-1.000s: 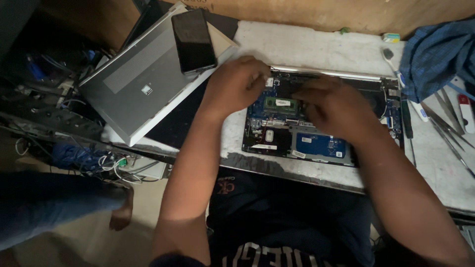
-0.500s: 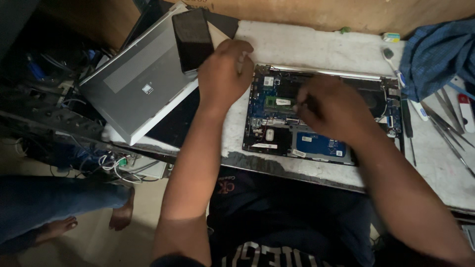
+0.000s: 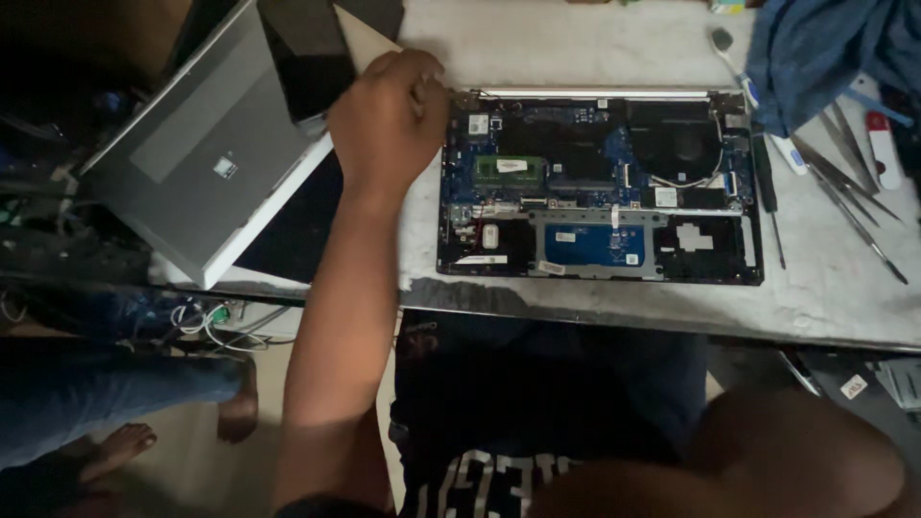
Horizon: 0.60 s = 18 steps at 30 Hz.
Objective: The person repairs a disassembled laptop on a workbench, using a screwdriver to unscrew and pry components on the exposed motherboard. They remove a RAM module from its slot, set it on the bench, and continue loosening and adjusting parts on the board by hand and with the screwdriver.
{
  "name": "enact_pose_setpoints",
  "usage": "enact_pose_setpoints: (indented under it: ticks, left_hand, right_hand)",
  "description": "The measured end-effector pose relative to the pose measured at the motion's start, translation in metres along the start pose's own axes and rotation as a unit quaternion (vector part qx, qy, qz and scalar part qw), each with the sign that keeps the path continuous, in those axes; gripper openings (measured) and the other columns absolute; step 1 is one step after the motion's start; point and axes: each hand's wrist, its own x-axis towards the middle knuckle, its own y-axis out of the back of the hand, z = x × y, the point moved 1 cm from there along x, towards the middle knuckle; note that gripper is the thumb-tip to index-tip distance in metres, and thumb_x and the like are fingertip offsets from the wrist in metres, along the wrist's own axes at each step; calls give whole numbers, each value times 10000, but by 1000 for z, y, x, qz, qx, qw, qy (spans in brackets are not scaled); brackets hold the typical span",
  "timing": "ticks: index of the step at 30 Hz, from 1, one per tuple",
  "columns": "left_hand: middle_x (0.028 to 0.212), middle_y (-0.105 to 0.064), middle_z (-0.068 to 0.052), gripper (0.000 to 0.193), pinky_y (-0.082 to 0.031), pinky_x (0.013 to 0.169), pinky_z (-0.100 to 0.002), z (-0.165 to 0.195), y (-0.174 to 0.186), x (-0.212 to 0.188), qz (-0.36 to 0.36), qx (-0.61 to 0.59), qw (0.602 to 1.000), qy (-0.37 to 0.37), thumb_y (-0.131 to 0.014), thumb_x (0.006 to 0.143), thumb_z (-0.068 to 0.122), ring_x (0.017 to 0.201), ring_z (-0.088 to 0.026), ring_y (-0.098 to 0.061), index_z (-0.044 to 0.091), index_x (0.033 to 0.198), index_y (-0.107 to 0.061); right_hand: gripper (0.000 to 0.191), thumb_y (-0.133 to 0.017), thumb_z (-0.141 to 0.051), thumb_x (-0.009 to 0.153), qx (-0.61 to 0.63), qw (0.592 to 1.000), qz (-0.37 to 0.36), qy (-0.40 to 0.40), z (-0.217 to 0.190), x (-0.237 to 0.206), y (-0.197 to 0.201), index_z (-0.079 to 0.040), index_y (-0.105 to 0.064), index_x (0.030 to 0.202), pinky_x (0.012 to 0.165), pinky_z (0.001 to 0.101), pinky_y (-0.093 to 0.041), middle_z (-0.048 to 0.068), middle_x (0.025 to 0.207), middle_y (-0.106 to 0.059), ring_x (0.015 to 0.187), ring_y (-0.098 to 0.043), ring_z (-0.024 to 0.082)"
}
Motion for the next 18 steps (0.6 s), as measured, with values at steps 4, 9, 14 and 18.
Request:
enact_pose_setpoints:
  ticks: [4,9,14,18]
  left_hand:
    - [987,-752,-83,126,-575,684,-390,0,-1,2,36,18,999,-28,-708,906,125,780,-271,-747,124,1023,-755]
    - [951,-752,-70,110,-572,662,-373,-1,-3,0,25,1,999,-22,-713,914,132,761,-251,-751,135,1016,-753]
    - [957,-750,-89,143,-560,642,-365,-5,0,1,36,15,998,-49,-728,890,129,732,-252,-745,115,1030,-755]
    - [958,-760,-89,112,-565,634,-352,-6,0,0,32,0,999,-30,-722,912,108,699,-225,-748,122,1014,-765]
  right_hand:
    - [217,-732,-245,868,15,1000,-8,2,3,8,1,-96,-595,792,609,442,-506,107,766,-645,701,-654,308]
    - [193,-726,-232,884,20,1000,-21,-6,6,5,5,-87,-600,863,623,430,-509,112,802,-653,718,-659,297]
    - [183,-719,-218,900,22,1000,-15,-8,-1,-3,-1,-79,-605,933,638,418,-513,117,837,-660,736,-664,285]
    - [188,-714,-207,913,31,999,10,-13,-6,-12,4,-72,-608,990,650,409,-516,120,866,-666,750,-668,276]
